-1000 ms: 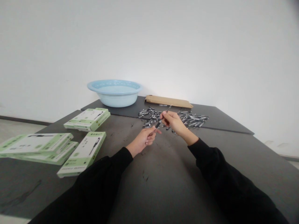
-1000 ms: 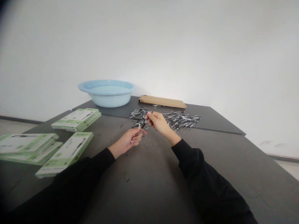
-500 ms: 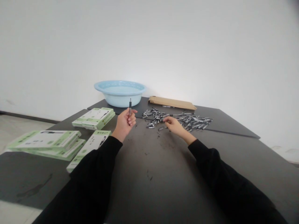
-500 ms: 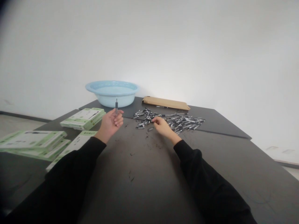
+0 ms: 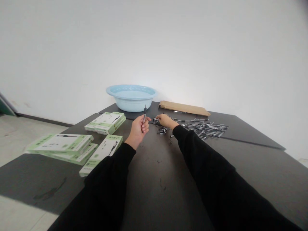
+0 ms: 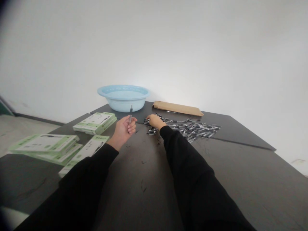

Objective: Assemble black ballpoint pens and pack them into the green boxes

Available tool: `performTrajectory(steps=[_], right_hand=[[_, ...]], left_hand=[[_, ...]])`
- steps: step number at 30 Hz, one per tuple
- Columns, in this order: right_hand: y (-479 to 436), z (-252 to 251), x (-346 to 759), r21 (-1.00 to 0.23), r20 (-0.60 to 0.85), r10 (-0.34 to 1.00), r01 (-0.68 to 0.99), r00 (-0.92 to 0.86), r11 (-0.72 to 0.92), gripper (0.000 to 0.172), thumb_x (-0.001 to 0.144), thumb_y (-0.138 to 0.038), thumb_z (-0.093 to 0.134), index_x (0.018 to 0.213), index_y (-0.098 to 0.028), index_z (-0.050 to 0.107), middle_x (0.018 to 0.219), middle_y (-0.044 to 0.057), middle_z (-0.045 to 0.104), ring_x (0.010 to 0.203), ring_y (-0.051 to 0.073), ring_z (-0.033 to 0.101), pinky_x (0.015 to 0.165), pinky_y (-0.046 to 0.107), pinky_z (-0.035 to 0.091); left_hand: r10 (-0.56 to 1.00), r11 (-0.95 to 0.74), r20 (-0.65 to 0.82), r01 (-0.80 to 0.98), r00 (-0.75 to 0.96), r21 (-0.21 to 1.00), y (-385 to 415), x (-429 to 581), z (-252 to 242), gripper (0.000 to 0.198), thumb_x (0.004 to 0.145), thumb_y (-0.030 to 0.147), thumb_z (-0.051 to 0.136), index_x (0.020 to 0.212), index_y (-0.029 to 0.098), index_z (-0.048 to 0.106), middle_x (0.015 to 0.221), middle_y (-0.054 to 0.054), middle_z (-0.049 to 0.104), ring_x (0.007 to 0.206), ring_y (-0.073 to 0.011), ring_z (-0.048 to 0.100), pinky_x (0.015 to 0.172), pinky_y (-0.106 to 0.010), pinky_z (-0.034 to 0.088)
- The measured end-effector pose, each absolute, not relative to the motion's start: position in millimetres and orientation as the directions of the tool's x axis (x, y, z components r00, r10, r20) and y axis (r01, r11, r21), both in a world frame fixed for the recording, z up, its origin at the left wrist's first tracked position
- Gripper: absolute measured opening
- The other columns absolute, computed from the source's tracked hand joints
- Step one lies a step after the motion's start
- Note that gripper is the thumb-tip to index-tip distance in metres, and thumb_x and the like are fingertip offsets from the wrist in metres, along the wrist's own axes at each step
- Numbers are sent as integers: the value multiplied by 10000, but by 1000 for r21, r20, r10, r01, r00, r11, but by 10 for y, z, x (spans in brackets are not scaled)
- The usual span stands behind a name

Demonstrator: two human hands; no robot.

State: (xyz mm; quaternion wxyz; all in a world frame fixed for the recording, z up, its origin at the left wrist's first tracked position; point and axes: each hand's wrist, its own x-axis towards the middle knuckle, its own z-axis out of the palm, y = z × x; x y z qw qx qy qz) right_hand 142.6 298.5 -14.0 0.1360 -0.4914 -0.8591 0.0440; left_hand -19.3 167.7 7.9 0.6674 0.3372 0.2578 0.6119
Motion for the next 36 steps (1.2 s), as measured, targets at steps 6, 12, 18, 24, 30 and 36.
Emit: performTrajectory(steps=[6,12,18,24,30,36], right_hand=[[2993,-211,1427,-158,121,869,855,-479,494,255,836,-126,547,961,-121,769,1022,140,743,989,234,663,900,250,431],[2849,-122,1506,-180,194,870,856,-453,486,270,848,-127,528,991,-125,756,1057,144,732,1024,242,651,898,275,438],[2355,171,1974,-470,307,874,738,-377,484,270,864,-223,539,1013,-140,748,832,79,741,742,187,655,720,288,488],[1635,193,2671,-840,286,896,360,-340,405,264,701,-367,739,861,-159,768,712,46,705,630,160,619,639,307,504],[1344,105,2871,-937,235,952,213,-199,276,290,609,-390,817,741,-169,683,642,15,679,588,136,609,614,289,499],[1354,122,2871,-922,263,935,224,-238,316,265,661,-405,776,740,-174,672,628,0,647,584,123,569,611,281,466]], left_hand=[[994,47,21,-573,111,818,1704,-132,20,316,881,262,424,667,108,598,433,86,246,325,-45,198,343,-179,142],[989,62,20,-544,145,837,1717,-123,-25,344,907,275,399,683,109,601,448,85,233,341,-46,181,351,-176,138],[944,106,-5,-288,330,952,1709,21,-159,294,883,320,491,744,100,630,481,86,262,362,-36,172,367,-181,124],[837,85,-40,-57,545,995,1566,261,-268,336,830,424,597,856,98,675,519,79,298,400,-38,213,392,-197,129],[775,74,-77,30,628,997,1495,321,-308,393,816,478,611,891,100,687,525,77,298,414,-42,204,399,-210,131],[774,57,-80,57,628,997,1486,327,-330,379,817,466,602,881,104,694,513,72,303,417,-50,212,402,-211,133]])
